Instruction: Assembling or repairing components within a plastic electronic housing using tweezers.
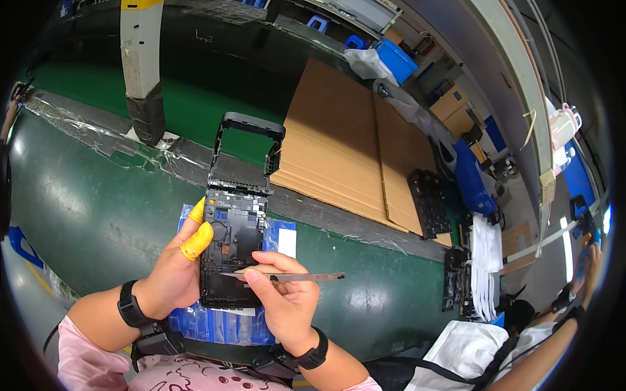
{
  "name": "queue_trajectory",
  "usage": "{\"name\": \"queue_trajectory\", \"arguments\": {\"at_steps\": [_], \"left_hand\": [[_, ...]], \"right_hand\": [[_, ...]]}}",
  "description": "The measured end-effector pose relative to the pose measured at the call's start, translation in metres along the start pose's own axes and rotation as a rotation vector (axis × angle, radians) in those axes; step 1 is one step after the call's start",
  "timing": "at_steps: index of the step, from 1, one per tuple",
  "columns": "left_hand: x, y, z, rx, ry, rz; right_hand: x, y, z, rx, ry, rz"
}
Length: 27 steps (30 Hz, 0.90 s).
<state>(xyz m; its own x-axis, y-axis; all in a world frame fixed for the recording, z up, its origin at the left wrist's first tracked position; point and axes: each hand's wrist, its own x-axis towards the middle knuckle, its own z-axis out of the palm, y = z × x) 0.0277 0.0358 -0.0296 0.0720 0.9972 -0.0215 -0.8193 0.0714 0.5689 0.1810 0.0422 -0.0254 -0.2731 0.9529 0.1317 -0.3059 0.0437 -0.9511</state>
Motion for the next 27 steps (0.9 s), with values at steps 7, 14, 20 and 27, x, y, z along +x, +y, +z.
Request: {"name": "queue_trajectory", "arguments": {"at_steps": [7, 14, 20, 27], "left_hand": [[0.0, -0.001, -0.001, 0.019, 0.013, 0.004], [-0.001, 0.0, -0.007, 0.025, -0.054, 0.003], [0.002, 0.005, -0.01, 0.108, -0.097, 0.069], [0.015, 0.036, -0.009, 0.052, 0.002, 0.39]], "right_hand": [[0.002, 0.003, -0.001, -0.025, 0.002, -0.003], [0.003, 0.003, -0.001, -0.012, -0.002, 0.0], [0.015, -0.004, -0.008, 0.102, 0.133, -0.029], [0.025, 0.021, -0.016, -0.068, 0.146, 0.151]]}}
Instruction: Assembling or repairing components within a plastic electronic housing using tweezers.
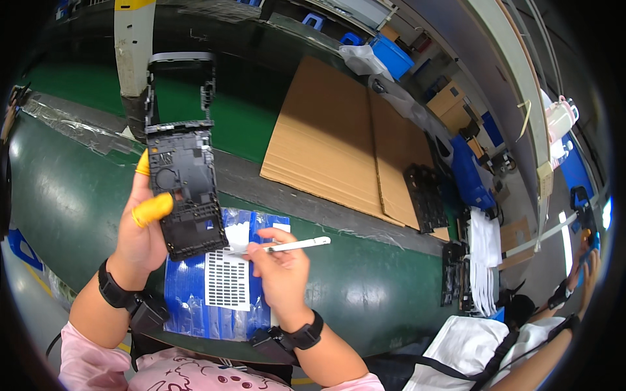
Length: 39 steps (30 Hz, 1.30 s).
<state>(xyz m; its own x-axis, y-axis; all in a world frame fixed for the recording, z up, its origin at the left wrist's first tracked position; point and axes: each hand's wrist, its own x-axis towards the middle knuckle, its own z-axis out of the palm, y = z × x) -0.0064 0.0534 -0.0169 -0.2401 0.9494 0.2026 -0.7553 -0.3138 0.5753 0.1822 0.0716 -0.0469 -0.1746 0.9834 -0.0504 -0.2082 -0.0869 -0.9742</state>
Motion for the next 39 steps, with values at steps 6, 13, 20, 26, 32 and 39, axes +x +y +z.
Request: {"name": "queue_trajectory", "arguments": {"at_steps": [6, 13, 20, 26, 32, 39], "left_hand": [[0.004, -0.001, -0.005, 0.069, 0.21, -0.007], [0.002, -0.002, -0.009, -0.005, 0.302, -0.053], [0.002, -0.005, -0.005, 0.103, 0.297, 0.053], [0.001, -0.005, -0.002, 0.163, 0.288, 0.18], [-0.003, -0.007, -0.003, 0.074, 0.238, 0.12], [-0.023, -0.02, 0.012, -0.123, 0.154, -0.451]], "right_hand": [[0.002, 0.008, 0.009, -0.032, 0.048, 0.003], [0.001, 0.012, 0.005, -0.081, -0.01, 0.032], [0.0, 0.014, 0.004, -0.101, -0.051, 0.037], [0.0, 0.013, 0.013, -0.102, 0.002, 0.002], [-0.002, -0.004, 0.0, 0.014, -0.044, 0.019], [-0.023, -0.036, 0.003, 0.115, -0.079, -0.165]]}}
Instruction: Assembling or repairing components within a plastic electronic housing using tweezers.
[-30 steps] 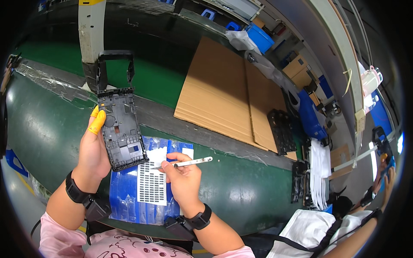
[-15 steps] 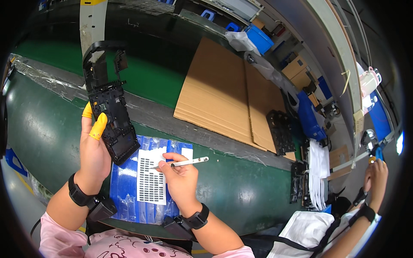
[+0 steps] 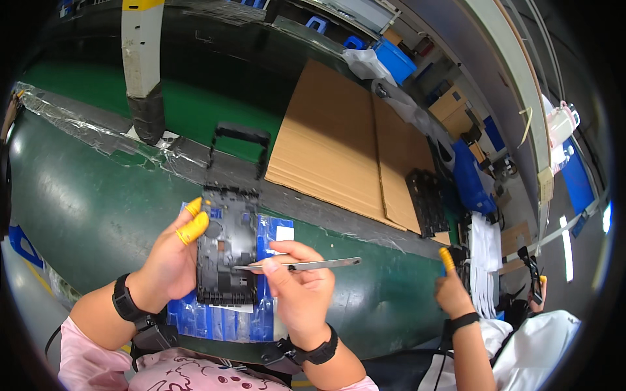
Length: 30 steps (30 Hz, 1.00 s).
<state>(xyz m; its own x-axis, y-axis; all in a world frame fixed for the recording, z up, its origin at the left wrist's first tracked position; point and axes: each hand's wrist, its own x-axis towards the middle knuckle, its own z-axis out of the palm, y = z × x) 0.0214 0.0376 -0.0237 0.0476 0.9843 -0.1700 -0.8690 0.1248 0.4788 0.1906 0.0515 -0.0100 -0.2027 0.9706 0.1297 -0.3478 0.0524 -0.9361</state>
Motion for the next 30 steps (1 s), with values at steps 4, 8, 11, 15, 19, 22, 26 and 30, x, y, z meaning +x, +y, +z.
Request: {"name": "queue_trajectory", "arguments": {"at_steps": [4, 8, 11, 15, 19, 22, 26, 30], "left_hand": [[-0.0072, -0.0056, 0.0035, 0.013, -0.042, -0.076], [-0.0097, -0.0067, 0.0064, 0.021, -0.05, -0.136], [-0.0098, -0.0066, 0.0056, 0.055, -0.079, -0.121], [-0.0108, -0.0057, 0.0059, 0.056, -0.103, -0.106], [-0.0114, -0.0057, 0.0066, 0.041, -0.098, -0.104], [-0.0112, -0.0066, 0.0064, 0.045, -0.093, -0.105], [-0.0114, -0.0075, 0.0086, 0.037, -0.084, -0.102], [-0.0115, -0.0095, 0.0092, 0.034, -0.082, -0.094]], "right_hand": [[-0.002, 0.0041, 0.0026, -0.067, -0.018, 0.028], [-0.0002, 0.0069, 0.0041, -0.082, 0.036, 0.038], [-0.0001, 0.0058, 0.0057, -0.086, 0.046, 0.03], [-0.0006, 0.0078, 0.006, -0.083, 0.038, 0.039], [-0.0008, 0.0096, 0.0052, -0.101, 0.039, 0.043], [-0.0008, 0.0101, 0.0012, -0.092, 0.013, 0.045], [-0.0012, 0.0091, -0.0005, -0.084, -0.013, 0.051], [-0.0014, 0.01, 0.0021, -0.114, 0.042, 0.038]]}}
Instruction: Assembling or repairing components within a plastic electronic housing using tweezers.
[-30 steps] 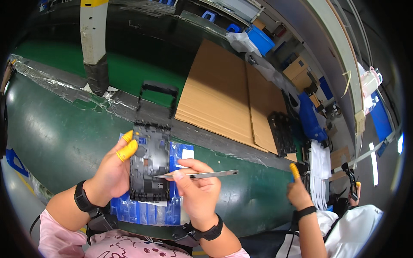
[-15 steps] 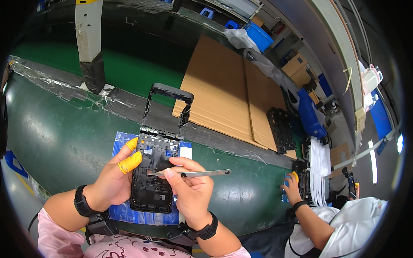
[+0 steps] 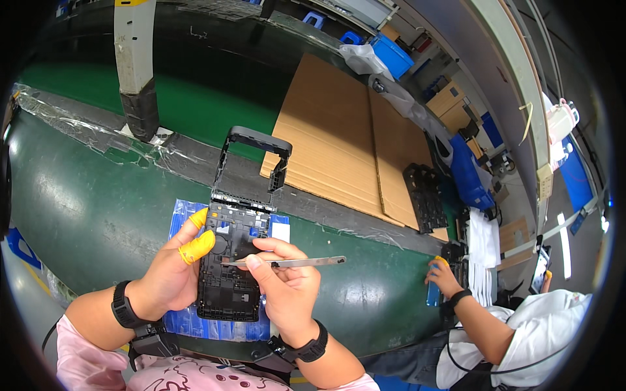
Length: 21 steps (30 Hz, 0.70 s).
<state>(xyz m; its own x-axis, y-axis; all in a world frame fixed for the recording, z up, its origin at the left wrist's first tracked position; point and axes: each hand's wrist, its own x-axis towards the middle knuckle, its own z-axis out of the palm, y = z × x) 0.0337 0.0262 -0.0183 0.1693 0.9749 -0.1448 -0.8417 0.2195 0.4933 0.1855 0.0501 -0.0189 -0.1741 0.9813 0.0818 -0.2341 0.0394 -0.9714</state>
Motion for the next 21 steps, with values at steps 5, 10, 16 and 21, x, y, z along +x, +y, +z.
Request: {"name": "queue_trajectory", "arguments": {"at_steps": [5, 10, 16, 21], "left_hand": [[-0.002, 0.001, -0.003, 0.001, 0.003, 0.011], [-0.002, 0.006, -0.008, -0.021, 0.022, 0.01], [0.014, -0.009, -0.007, 0.228, -0.019, 0.08], [0.038, -0.005, -0.012, 0.383, 0.086, 0.188]], "right_hand": [[0.0, 0.001, 0.003, -0.01, -0.007, 0.014], [0.003, 0.005, 0.006, 0.058, -0.065, 0.002], [0.01, -0.014, -0.019, 0.205, 0.087, -0.008], [0.022, 0.003, -0.026, 0.197, 0.107, -0.136]]}}
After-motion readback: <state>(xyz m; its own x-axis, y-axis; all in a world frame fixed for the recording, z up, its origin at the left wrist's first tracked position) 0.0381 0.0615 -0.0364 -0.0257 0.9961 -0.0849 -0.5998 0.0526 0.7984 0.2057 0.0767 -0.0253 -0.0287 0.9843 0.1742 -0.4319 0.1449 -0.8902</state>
